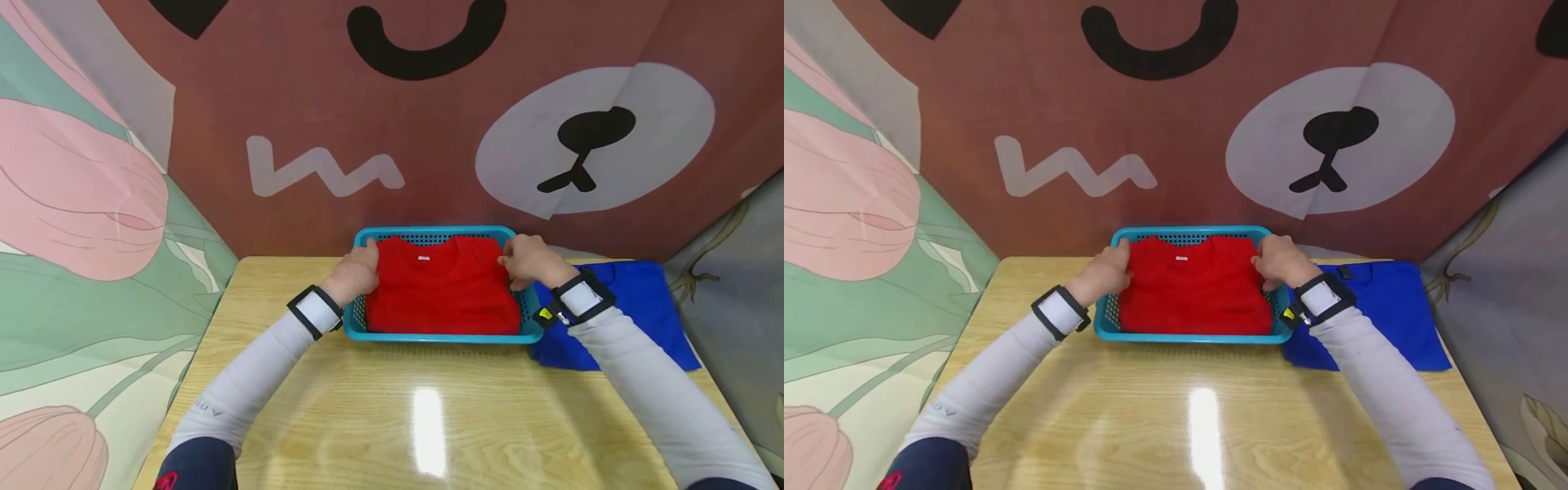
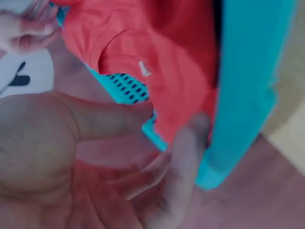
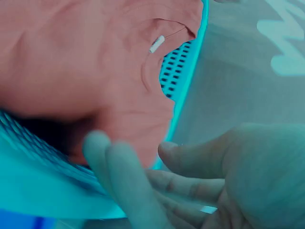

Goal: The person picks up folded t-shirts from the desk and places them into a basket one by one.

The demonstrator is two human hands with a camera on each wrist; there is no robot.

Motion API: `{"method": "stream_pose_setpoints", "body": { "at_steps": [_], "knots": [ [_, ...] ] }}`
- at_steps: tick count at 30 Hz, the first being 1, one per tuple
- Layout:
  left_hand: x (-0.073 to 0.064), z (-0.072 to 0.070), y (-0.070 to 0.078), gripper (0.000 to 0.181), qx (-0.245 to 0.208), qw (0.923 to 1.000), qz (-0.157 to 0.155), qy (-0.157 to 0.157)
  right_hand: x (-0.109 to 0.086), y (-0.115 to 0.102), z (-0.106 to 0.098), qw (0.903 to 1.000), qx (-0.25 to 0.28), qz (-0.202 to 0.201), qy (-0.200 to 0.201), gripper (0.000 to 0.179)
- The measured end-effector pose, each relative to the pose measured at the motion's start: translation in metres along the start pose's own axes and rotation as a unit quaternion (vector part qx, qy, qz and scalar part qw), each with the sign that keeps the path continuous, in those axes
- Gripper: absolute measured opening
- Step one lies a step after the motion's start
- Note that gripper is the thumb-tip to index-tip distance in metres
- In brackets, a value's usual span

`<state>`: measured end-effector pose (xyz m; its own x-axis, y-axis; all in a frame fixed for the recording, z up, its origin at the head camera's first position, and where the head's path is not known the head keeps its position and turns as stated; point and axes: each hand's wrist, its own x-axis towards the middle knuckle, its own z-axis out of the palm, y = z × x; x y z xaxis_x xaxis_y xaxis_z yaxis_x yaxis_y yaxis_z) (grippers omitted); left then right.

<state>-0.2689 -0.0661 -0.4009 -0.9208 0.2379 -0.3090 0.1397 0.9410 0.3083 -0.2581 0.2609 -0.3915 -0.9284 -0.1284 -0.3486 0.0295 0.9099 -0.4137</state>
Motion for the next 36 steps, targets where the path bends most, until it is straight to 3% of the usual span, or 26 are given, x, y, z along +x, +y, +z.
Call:
{"method": "stream_pose_setpoints", "body": {
  "at_steps": [3, 8, 14, 18, 22, 27, 30, 32, 36],
  "knots": [
    [-0.009, 0.001, 0.008, 0.055, 0.030, 0.9989, 0.031, -0.020, -0.008, -0.010, 0.001, 0.9995, -0.028, -0.009, 0.014, 0.029],
    [-0.019, 0.012, 0.016, 0.032, 0.085, 0.9873, 0.081, -0.107, -0.013, -0.015, 0.019, 0.9966, -0.044, -0.049, -0.050, 0.020],
    [-0.019, 0.030, 0.013, 0.020, 0.183, 0.9692, 0.092, -0.137, -0.012, -0.005, 0.041, 0.9920, -0.079, -0.067, -0.072, 0.018],
    [-0.020, 0.036, 0.009, 0.020, 0.188, 0.9660, 0.101, -0.145, -0.016, -0.001, 0.044, 0.9918, -0.076, -0.075, -0.070, 0.017],
    [-0.026, 0.037, 0.010, 0.023, 0.190, 0.9696, 0.129, -0.085, -0.029, 0.005, 0.035, 0.9939, -0.031, -0.095, -0.047, 0.020],
    [-0.040, 0.042, 0.027, 0.032, 0.164, 0.9665, 0.192, 0.048, -0.048, 0.025, 0.025, 0.9877, 0.001, -0.152, 0.036, 0.022],
    [-0.048, 0.052, 0.044, 0.031, 0.130, 0.9533, 0.240, 0.128, -0.056, 0.038, 0.024, 0.9806, 0.006, -0.172, 0.093, 0.019],
    [-0.053, 0.061, 0.058, 0.029, 0.118, 0.9394, 0.271, 0.174, -0.059, 0.048, 0.026, 0.9760, 0.011, -0.175, 0.129, 0.019],
    [-0.061, 0.084, 0.086, 0.028, 0.099, 0.9159, 0.315, 0.228, -0.063, 0.068, 0.027, 0.9664, 0.025, -0.168, 0.193, 0.020]
  ]
}}
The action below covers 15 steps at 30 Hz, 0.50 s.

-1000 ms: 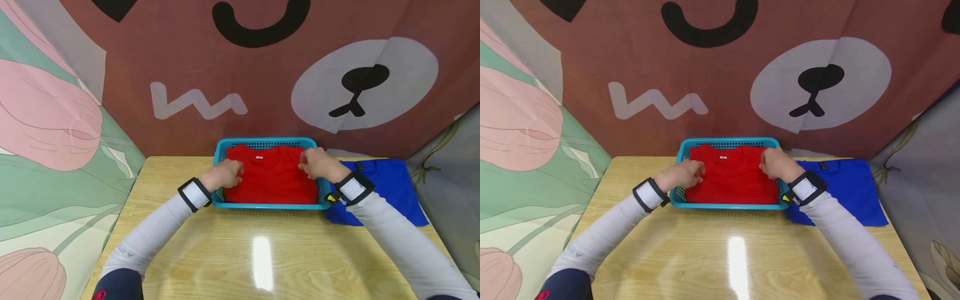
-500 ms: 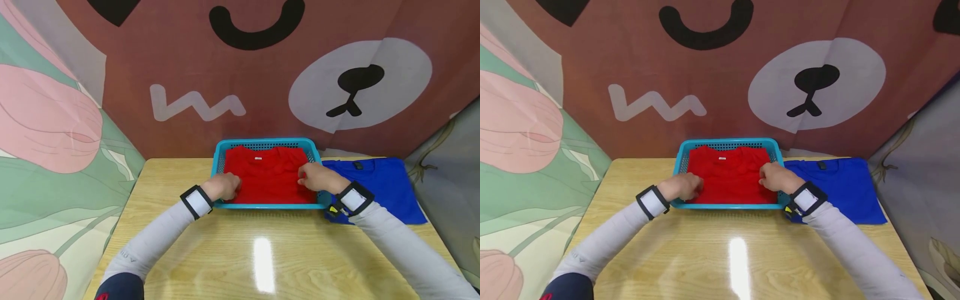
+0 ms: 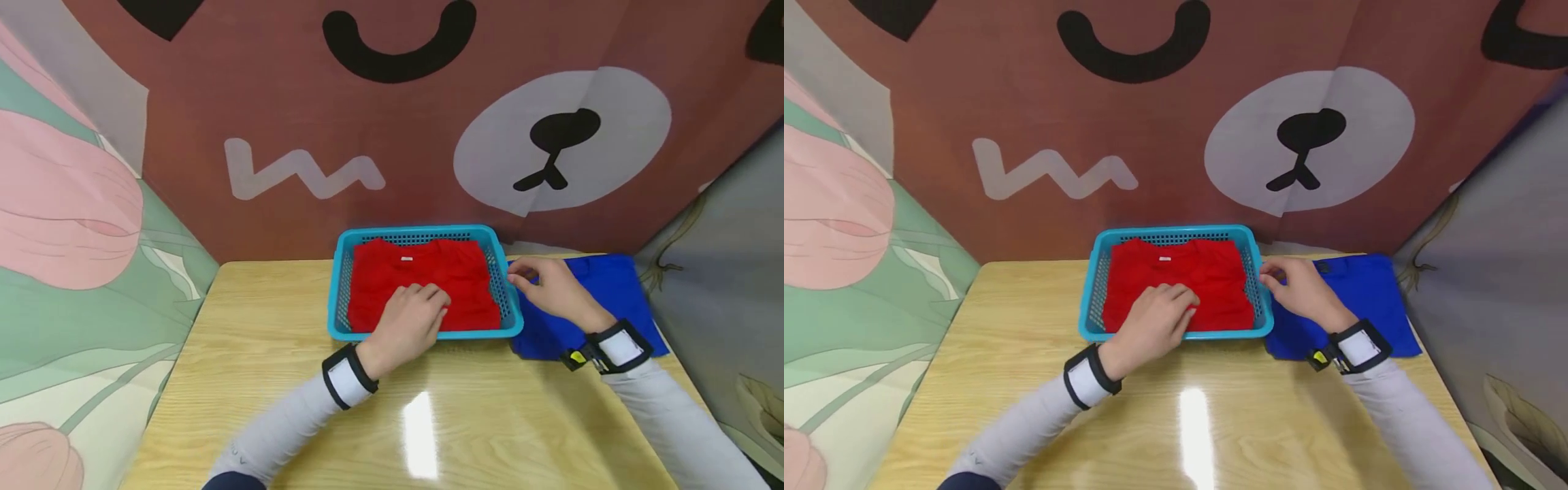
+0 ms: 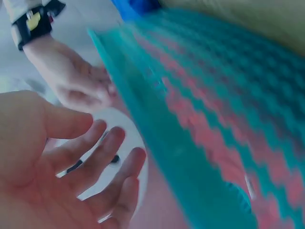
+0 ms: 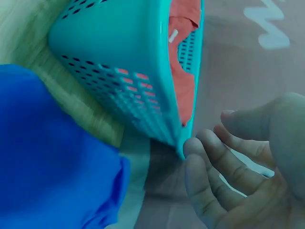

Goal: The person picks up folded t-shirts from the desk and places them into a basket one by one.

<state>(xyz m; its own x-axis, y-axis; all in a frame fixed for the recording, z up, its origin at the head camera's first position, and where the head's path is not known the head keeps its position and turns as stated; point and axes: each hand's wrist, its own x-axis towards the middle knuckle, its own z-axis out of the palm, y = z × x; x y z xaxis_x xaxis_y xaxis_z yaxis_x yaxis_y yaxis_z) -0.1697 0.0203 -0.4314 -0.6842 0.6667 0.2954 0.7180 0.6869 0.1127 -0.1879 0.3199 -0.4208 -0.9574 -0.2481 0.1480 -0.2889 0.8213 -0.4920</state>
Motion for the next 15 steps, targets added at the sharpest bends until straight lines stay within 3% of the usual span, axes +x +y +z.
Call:
{"method": "stream_pose_setpoints", "body": {
  "at_steps": [8, 12, 15],
  "knots": [
    [0.011, 0.039, 0.057, 0.017, 0.007, 0.9918, 0.094, 0.087, -0.020, 0.026, -0.010, 0.9985, -0.005, 0.035, 0.042, 0.016],
    [0.015, 0.056, 0.080, 0.018, 0.026, 0.9842, 0.142, 0.103, -0.029, 0.046, -0.012, 0.9973, -0.013, 0.044, 0.058, 0.016],
    [0.018, 0.066, 0.093, 0.020, 0.030, 0.9807, 0.161, 0.107, -0.039, 0.063, -0.015, 0.9961, -0.013, 0.066, 0.058, 0.017]
  ]
}}
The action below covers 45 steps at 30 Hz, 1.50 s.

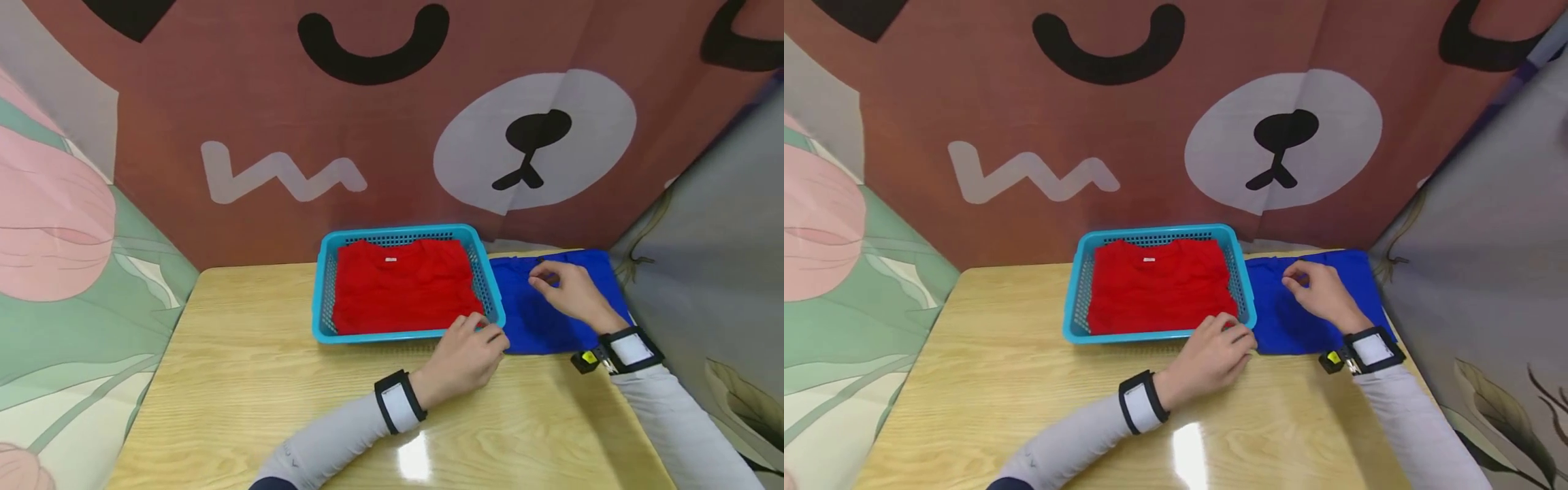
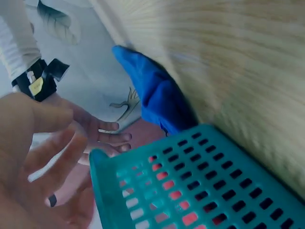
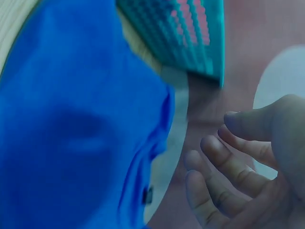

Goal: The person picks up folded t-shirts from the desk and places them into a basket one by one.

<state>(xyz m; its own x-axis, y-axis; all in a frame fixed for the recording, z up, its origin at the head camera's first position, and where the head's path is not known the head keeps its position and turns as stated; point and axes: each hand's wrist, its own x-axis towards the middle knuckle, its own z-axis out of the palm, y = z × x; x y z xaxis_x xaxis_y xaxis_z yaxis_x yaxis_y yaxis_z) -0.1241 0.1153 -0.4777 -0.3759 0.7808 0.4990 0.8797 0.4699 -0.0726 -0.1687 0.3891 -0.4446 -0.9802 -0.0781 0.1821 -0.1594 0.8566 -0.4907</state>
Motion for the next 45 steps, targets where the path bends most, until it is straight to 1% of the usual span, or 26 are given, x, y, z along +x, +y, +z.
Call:
{"method": "stream_pose_setpoints", "body": {
  "at_steps": [4, 7, 9, 11, 14, 17, 21, 23, 25, 27, 31, 34, 37, 39, 40, 42, 45],
  "knots": [
    [0.001, 0.007, 0.009, 0.025, -0.002, 0.9998, 0.019, 0.001, -0.006, 0.025, -0.003, 0.9993, -0.004, 0.038, -0.003, 0.018],
    [0.001, 0.013, 0.015, 0.029, -0.002, 0.9990, 0.045, -0.010, -0.012, 0.043, -0.004, 0.9977, -0.011, 0.067, -0.003, 0.020],
    [0.001, 0.018, 0.019, 0.028, -0.005, 0.9979, 0.057, -0.032, -0.015, 0.053, -0.004, 0.9969, -0.016, 0.076, -0.006, 0.021],
    [-0.001, 0.024, 0.024, 0.027, -0.012, 0.9959, 0.064, -0.064, -0.018, 0.061, -0.003, 0.9964, -0.020, 0.082, -0.007, 0.022],
    [-0.002, 0.034, 0.031, 0.025, -0.030, 0.9912, 0.066, -0.111, -0.023, 0.074, 0.001, 0.9948, -0.037, 0.093, -0.016, 0.027],
    [-0.001, 0.045, 0.038, 0.032, -0.041, 0.9849, 0.058, -0.158, -0.027, 0.087, 0.005, 0.9915, -0.055, 0.114, -0.034, 0.037],
    [0.003, 0.055, 0.044, 0.051, -0.040, 0.9756, 0.030, -0.214, -0.034, 0.104, 0.011, 0.9876, -0.069, 0.132, -0.049, 0.053],
    [0.007, 0.059, 0.046, 0.059, -0.028, 0.9736, 0.018, -0.226, -0.037, 0.112, 0.013, 0.9860, -0.076, 0.138, -0.053, 0.062],
    [0.010, 0.062, 0.048, 0.062, -0.015, 0.9723, 0.004, -0.233, -0.040, 0.118, 0.015, 0.9840, -0.080, 0.146, -0.064, 0.072],
    [0.013, 0.063, 0.051, 0.064, -0.007, 0.9693, -0.012, -0.245, -0.042, 0.123, 0.017, 0.9824, -0.079, 0.152, -0.074, 0.079],
    [0.019, 0.064, 0.054, 0.066, 0.001, 0.9599, -0.055, -0.275, -0.043, 0.130, 0.021, 0.9816, -0.061, 0.160, -0.084, 0.080],
    [0.024, 0.065, 0.055, 0.063, 0.019, 0.9533, -0.075, -0.292, -0.041, 0.131, 0.021, 0.9814, -0.052, 0.164, -0.085, 0.078],
    [0.027, 0.066, 0.053, 0.055, 0.038, 0.9483, -0.079, -0.305, -0.038, 0.129, 0.020, 0.9815, -0.051, 0.164, -0.084, 0.079],
    [0.030, 0.067, 0.053, 0.051, 0.046, 0.9471, -0.075, -0.309, -0.038, 0.128, 0.017, 0.9815, -0.050, 0.165, -0.083, 0.079],
    [0.031, 0.067, 0.053, 0.048, 0.046, 0.9472, -0.072, -0.309, -0.039, 0.128, 0.015, 0.9812, -0.049, 0.168, -0.082, 0.080],
    [0.034, 0.066, 0.055, 0.044, 0.048, 0.9497, -0.063, -0.303, -0.042, 0.128, 0.010, 0.9807, -0.046, 0.173, -0.080, 0.080],
    [0.032, 0.064, 0.055, 0.039, 0.059, 0.9522, -0.051, -0.295, -0.045, 0.125, 0.012, 0.9802, -0.038, 0.177, -0.081, 0.079]
  ]
}}
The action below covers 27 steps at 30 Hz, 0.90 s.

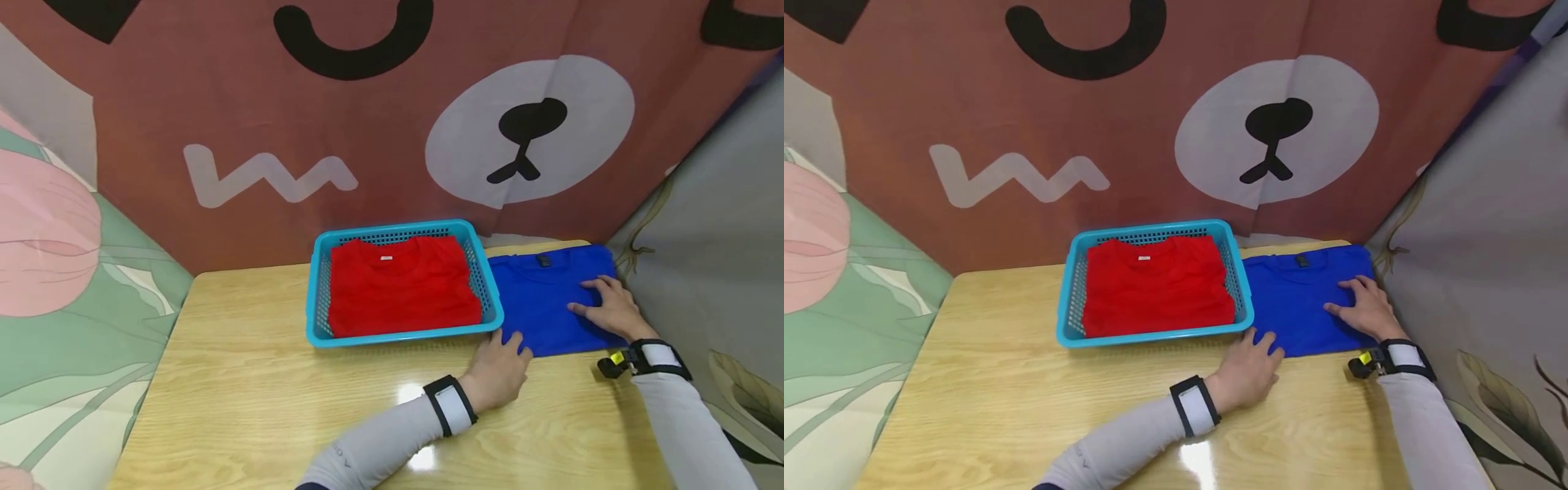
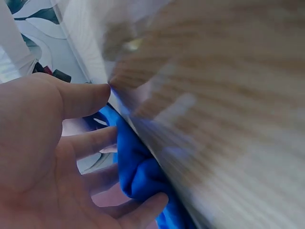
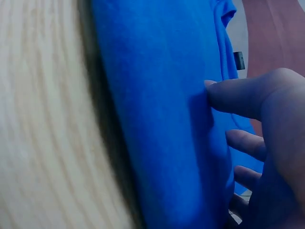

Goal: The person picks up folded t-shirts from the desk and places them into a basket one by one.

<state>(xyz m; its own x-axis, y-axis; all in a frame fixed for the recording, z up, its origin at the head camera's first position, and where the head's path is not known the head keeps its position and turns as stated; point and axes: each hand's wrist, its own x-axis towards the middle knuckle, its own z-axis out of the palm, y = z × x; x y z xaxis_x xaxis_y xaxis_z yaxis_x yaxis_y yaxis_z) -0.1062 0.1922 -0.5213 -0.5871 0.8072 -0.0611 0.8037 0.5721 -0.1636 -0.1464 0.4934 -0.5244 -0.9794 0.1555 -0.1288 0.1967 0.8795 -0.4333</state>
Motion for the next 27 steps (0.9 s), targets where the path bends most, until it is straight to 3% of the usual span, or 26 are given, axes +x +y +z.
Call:
{"method": "stream_pose_setpoints", "body": {
  "at_steps": [8, 18, 27],
  "knots": [
    [-0.006, 0.002, 0.007, 0.036, 0.013, 0.9999, 0.006, 0.002, -0.013, 0.002, 0.002, 1.0000, 0.000, 0.009, -0.002, 0.080],
    [-0.028, 0.005, 0.012, 0.042, 0.000, 0.9992, 0.040, 0.007, -0.044, 0.003, 0.010, 0.9997, -0.014, 0.019, 0.001, 0.080],
    [-0.054, -0.001, 0.030, 0.054, -0.002, 0.9971, 0.050, -0.057, -0.073, 0.001, 0.019, 0.9996, -0.025, 0.009, 0.005, 0.078]
  ]
}}
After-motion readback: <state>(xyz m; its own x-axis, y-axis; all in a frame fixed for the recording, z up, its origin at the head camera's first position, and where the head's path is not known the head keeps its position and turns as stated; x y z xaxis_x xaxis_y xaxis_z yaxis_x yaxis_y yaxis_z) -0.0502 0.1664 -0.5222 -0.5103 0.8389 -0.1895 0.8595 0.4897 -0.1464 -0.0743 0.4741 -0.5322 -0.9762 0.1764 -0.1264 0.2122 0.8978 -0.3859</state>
